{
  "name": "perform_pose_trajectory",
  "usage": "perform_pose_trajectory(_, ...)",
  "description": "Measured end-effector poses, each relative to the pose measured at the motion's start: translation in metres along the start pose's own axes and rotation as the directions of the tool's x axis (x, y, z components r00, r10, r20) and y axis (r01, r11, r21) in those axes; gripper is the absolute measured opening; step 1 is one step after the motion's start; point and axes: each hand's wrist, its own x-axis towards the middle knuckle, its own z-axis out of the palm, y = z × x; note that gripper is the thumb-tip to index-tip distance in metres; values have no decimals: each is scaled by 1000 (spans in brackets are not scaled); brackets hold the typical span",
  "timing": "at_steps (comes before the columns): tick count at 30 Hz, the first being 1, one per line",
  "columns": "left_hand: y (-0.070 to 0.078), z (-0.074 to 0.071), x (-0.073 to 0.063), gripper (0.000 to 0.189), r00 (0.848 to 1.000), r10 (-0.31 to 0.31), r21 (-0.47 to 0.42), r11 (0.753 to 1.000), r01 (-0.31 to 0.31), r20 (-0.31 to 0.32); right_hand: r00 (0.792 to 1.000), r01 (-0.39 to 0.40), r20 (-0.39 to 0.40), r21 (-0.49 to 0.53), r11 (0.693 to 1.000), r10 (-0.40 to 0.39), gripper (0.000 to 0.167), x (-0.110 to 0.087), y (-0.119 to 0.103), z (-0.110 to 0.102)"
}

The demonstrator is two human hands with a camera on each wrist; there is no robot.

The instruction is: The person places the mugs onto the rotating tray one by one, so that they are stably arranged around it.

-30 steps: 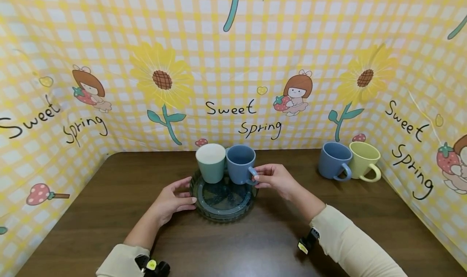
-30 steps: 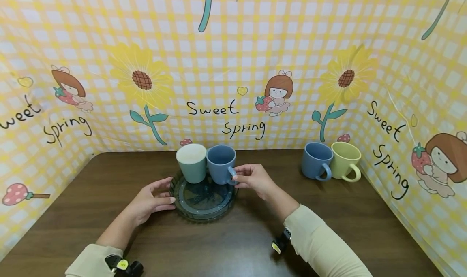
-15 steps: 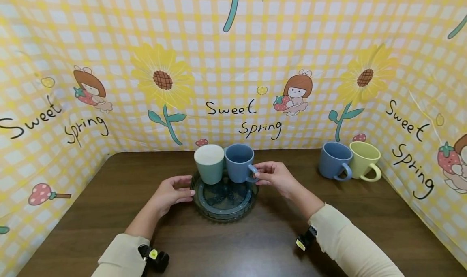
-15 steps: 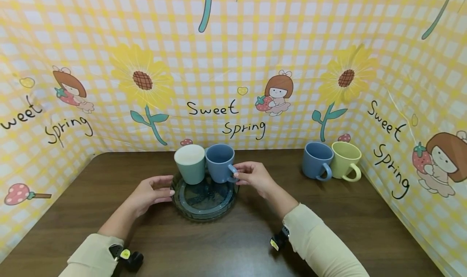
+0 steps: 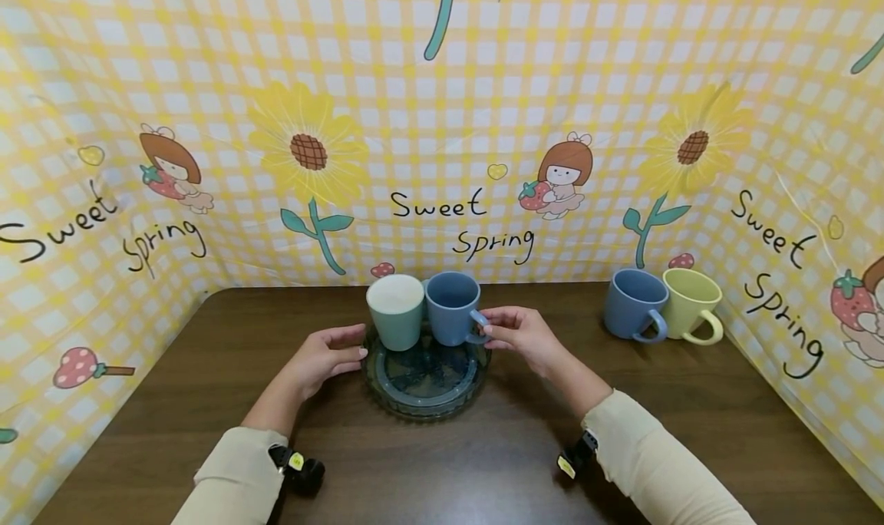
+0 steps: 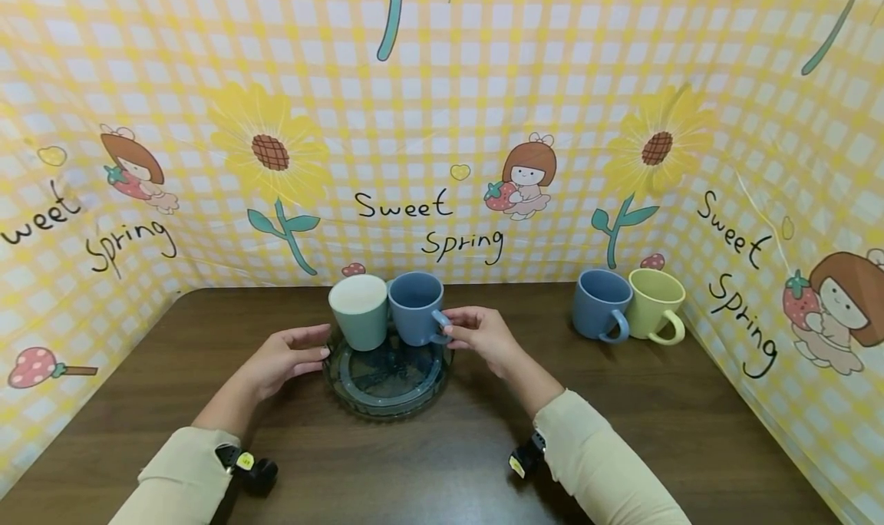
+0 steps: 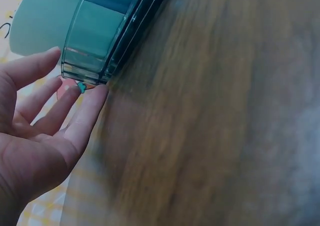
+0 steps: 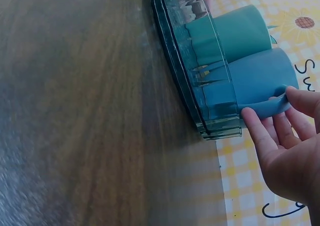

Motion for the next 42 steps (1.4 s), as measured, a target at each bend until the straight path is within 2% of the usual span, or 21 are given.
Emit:
perform_pose_trajectory(10, -1, 2, 2, 62, 999, -30, -14, 999, 30, 46, 998, 42, -47, 11, 999, -42, 40, -7, 2, -8)
perform_pose_trajectory(15, -5, 4, 0, 62, 999, -26, -12, 1000, 27, 28, 995, 73, -71, 41, 997, -70, 39, -12, 0, -12)
perform_pose_trajectory(31, -8, 10, -9, 65, 1000, -16, -42, 999, 16, 1, 985, 144, -92, -5, 990, -144, 36, -27, -2, -27)
perform_pose_trajectory(42, -8, 16, -12, 66, 999, -20, -60, 998, 18, -26, 983, 143, -106, -42, 989, -147, 37, -36, -5, -37)
